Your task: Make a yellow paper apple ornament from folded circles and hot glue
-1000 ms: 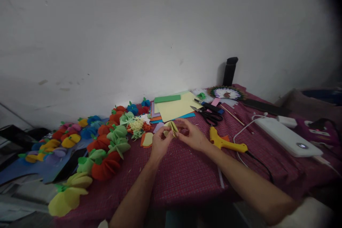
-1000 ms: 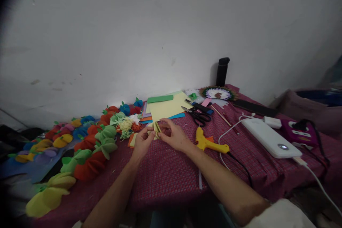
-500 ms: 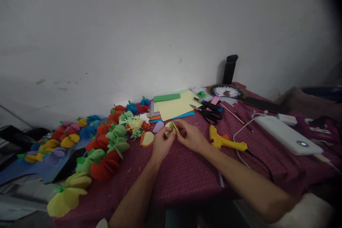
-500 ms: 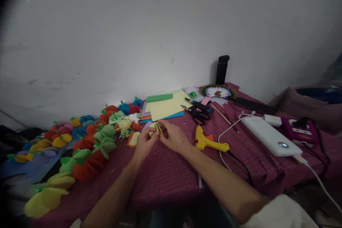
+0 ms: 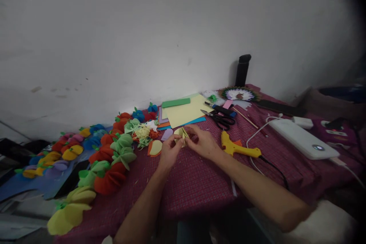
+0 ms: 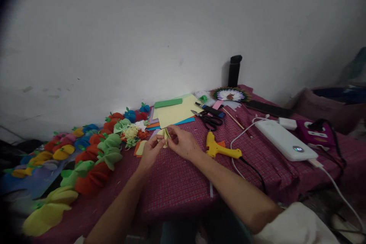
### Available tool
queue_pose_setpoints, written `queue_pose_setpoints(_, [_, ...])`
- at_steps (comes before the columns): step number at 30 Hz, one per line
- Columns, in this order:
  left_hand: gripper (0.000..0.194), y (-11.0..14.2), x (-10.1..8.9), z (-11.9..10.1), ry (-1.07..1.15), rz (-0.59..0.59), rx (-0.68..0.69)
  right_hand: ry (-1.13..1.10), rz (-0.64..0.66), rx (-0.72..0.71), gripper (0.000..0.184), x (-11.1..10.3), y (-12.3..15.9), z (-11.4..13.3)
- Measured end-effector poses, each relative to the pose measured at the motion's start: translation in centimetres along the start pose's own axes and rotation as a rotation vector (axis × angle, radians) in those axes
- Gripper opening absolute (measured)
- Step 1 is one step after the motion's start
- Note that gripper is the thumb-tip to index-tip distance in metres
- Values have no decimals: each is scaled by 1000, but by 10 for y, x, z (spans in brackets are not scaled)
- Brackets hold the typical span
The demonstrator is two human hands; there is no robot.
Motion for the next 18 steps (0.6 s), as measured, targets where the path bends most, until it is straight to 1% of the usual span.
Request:
queue_pose_setpoints(9, [22, 1, -1, -7, 49, 17, -3, -44, -29, 7, 43, -2, -1, 1])
queue_pose_setpoints(18, [21, 2, -3, -9, 18, 21, 34, -37, -30, 27, 43, -2, -1, 2])
Point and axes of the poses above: each hand's wrist, its own y-axis away from the middle knuckle, its own x-axis out of the palm, z = x × y, the point moved 1 cm from there along -y, towards the middle knuckle, and after that the axes turned 7 degrees about -y, right-handed, at the moved point
